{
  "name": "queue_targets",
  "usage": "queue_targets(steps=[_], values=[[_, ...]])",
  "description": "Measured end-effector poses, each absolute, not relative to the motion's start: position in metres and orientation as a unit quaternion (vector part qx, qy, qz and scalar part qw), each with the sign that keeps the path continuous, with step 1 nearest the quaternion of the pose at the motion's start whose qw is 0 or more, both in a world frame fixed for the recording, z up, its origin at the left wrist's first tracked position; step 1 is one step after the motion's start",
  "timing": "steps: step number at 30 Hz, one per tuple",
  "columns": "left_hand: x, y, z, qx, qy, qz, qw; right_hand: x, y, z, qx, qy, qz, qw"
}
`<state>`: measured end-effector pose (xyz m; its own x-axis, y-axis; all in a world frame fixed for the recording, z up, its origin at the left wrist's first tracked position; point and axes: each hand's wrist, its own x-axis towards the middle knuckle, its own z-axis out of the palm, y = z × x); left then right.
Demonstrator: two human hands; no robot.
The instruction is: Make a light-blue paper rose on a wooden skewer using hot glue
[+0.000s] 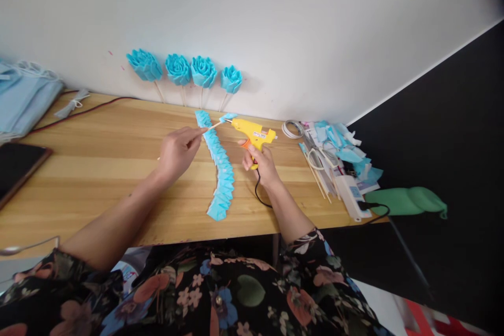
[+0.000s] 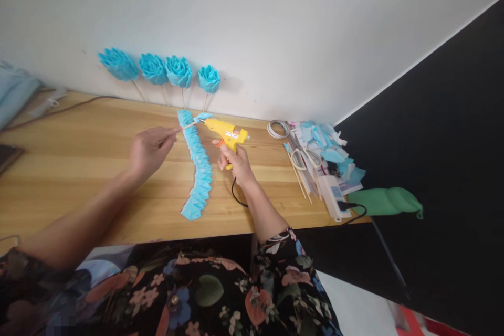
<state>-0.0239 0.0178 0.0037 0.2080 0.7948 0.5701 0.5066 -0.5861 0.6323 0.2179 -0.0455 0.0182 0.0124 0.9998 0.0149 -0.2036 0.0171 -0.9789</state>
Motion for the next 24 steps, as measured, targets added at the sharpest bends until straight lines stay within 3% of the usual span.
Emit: queue_targets(steps=[24], values=[[-0.0236, 0.0182, 0.0052, 0.742, 0.455, 0.453, 0.192, 0.2176, -0.0457, 0.0163, -0.442, -0.456, 0.543, 0.549]])
